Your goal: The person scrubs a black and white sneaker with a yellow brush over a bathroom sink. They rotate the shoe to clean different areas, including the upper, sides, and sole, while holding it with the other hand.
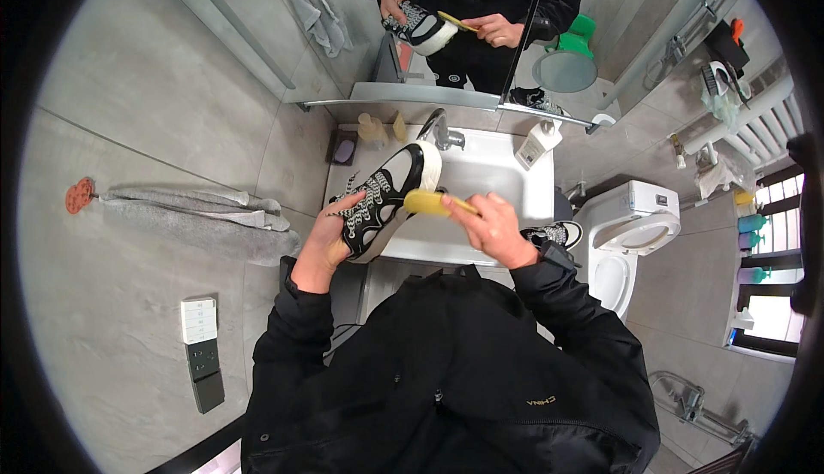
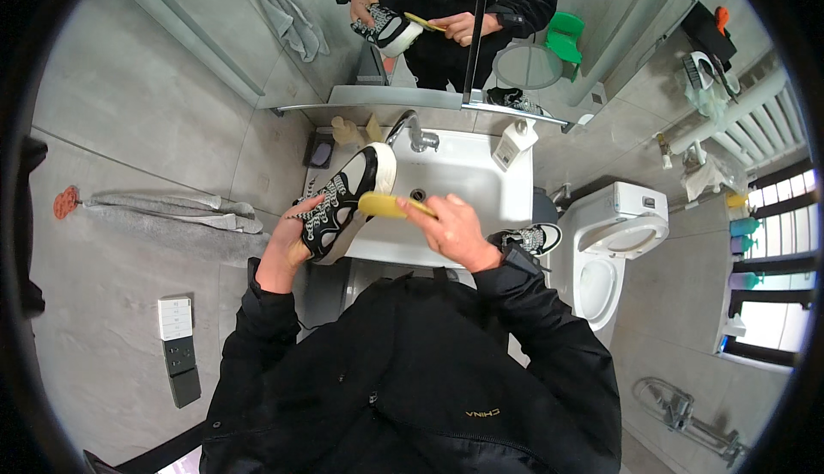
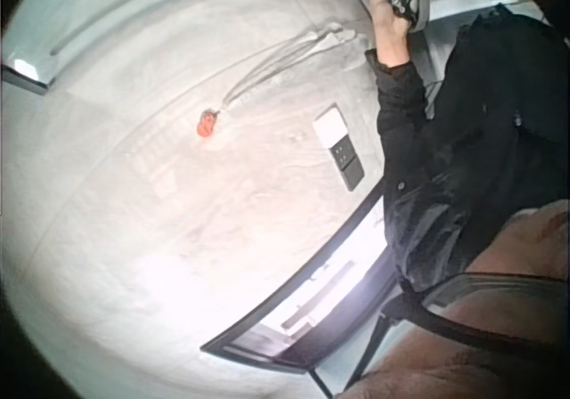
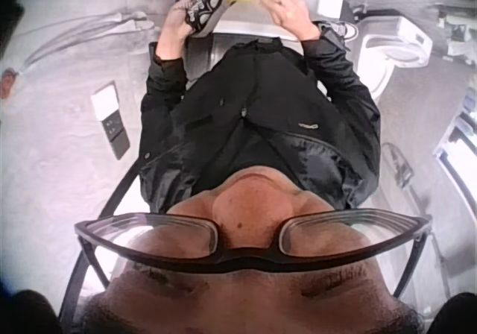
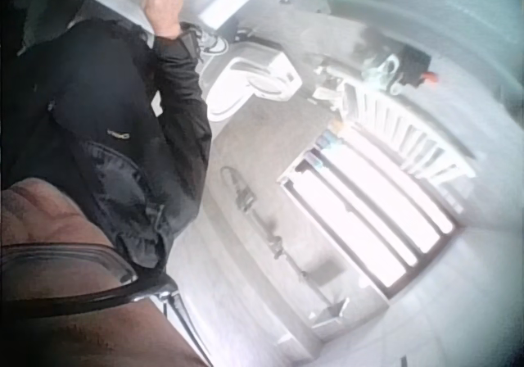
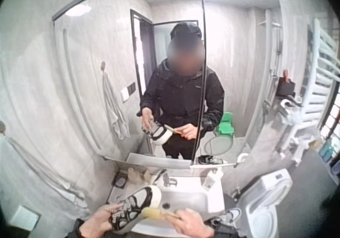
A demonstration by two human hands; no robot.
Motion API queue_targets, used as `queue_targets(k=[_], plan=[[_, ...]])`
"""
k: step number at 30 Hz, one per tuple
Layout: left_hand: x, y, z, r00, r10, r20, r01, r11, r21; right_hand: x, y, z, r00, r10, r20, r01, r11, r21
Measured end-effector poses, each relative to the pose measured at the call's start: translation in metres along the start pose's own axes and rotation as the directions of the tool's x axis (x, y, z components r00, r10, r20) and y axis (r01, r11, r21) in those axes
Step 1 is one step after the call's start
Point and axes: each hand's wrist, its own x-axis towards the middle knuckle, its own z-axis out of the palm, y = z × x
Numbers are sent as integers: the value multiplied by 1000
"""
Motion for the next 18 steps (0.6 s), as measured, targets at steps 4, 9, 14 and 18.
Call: queue_targets(k=[4,9,14,18], plan=[[5,2,0,989,-82,121,91,993,-68,1,0,-2,955,277,-105,-281,959,-23],[10,4,2,989,-94,114,105,991,-88,12,9,-10,987,159,0,-159,982,-100],[18,2,7,985,-123,119,135,985,-104,15,8,-11,997,-72,18,72,997,-5],[26,1,12,960,-221,169,254,945,-207,14,11,-7,940,331,-83,-337,938,-84]])
